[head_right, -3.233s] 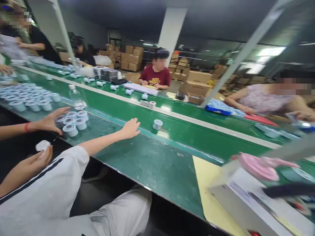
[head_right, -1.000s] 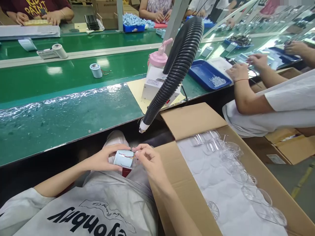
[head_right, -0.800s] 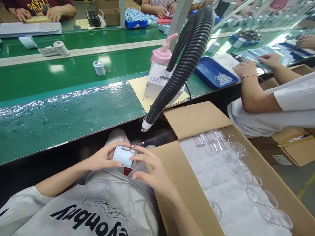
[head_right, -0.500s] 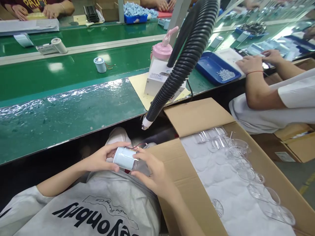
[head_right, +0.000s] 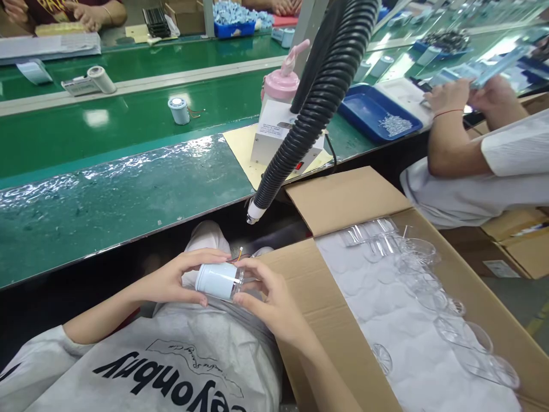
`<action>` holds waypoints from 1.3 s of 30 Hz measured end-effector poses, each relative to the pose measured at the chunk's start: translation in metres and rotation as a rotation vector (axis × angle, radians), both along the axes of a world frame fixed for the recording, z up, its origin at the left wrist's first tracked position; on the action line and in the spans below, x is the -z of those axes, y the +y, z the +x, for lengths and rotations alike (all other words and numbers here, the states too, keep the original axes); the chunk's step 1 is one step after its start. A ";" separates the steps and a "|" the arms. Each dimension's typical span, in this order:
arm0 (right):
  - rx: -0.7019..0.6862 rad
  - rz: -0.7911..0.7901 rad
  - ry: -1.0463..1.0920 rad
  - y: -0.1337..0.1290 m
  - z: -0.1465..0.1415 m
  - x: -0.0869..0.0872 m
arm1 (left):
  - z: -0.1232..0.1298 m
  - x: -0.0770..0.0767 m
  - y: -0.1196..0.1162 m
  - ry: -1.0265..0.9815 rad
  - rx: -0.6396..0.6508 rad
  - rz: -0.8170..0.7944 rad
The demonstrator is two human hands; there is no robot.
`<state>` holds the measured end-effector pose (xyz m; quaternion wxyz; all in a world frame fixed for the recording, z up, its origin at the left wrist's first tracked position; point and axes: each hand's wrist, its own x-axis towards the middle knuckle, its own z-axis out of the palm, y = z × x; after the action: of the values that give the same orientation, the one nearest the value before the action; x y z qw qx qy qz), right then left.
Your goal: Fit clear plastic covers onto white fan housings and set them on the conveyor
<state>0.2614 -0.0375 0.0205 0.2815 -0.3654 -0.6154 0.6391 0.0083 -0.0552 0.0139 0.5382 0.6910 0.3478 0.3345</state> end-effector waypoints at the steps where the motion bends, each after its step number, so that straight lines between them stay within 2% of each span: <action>1: 0.003 -0.041 0.010 0.000 0.000 0.001 | 0.000 0.000 0.000 0.004 0.000 0.005; 6: 0.026 -0.164 0.028 0.002 -0.005 0.004 | -0.001 0.002 0.000 0.009 -0.001 0.006; 11: -0.006 -0.277 0.105 0.004 -0.013 0.004 | -0.002 0.003 -0.001 -0.002 0.006 0.009; 17: 0.042 -0.509 0.188 0.002 -0.019 0.013 | -0.003 0.004 -0.002 0.018 0.011 0.018; 24: -0.010 -0.731 0.210 0.001 -0.021 0.020 | -0.003 0.005 -0.003 0.013 0.024 0.082; 30: -0.107 -0.789 0.156 -0.001 -0.021 0.023 | 0.000 -0.002 -0.004 0.051 -0.027 0.018; 32: -0.073 -0.665 0.087 -0.004 -0.020 0.025 | 0.001 -0.006 -0.006 0.057 -0.085 -0.088; 33: -0.014 -0.520 0.034 -0.006 -0.019 0.026 | 0.002 -0.008 -0.006 0.051 -0.114 -0.157; 34: 0.057 -0.316 -0.022 -0.007 -0.018 0.027 | 0.003 -0.010 -0.007 0.034 -0.138 -0.228; 36: 0.150 0.191 -0.090 -0.008 -0.015 0.028 | 0.004 -0.011 -0.009 -0.021 -0.165 -0.338; 38: 0.092 0.618 -0.080 -0.007 -0.012 0.028 | 0.005 -0.011 -0.009 -0.058 -0.172 -0.394; 39: 0.028 0.738 -0.057 -0.006 -0.011 0.028 | 0.005 -0.010 -0.009 -0.062 -0.166 -0.413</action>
<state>0.2502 -0.0435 -0.0074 0.3860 -0.2655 -0.8068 0.3599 0.0133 -0.0643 0.0244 0.6492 0.5245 0.4481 0.3203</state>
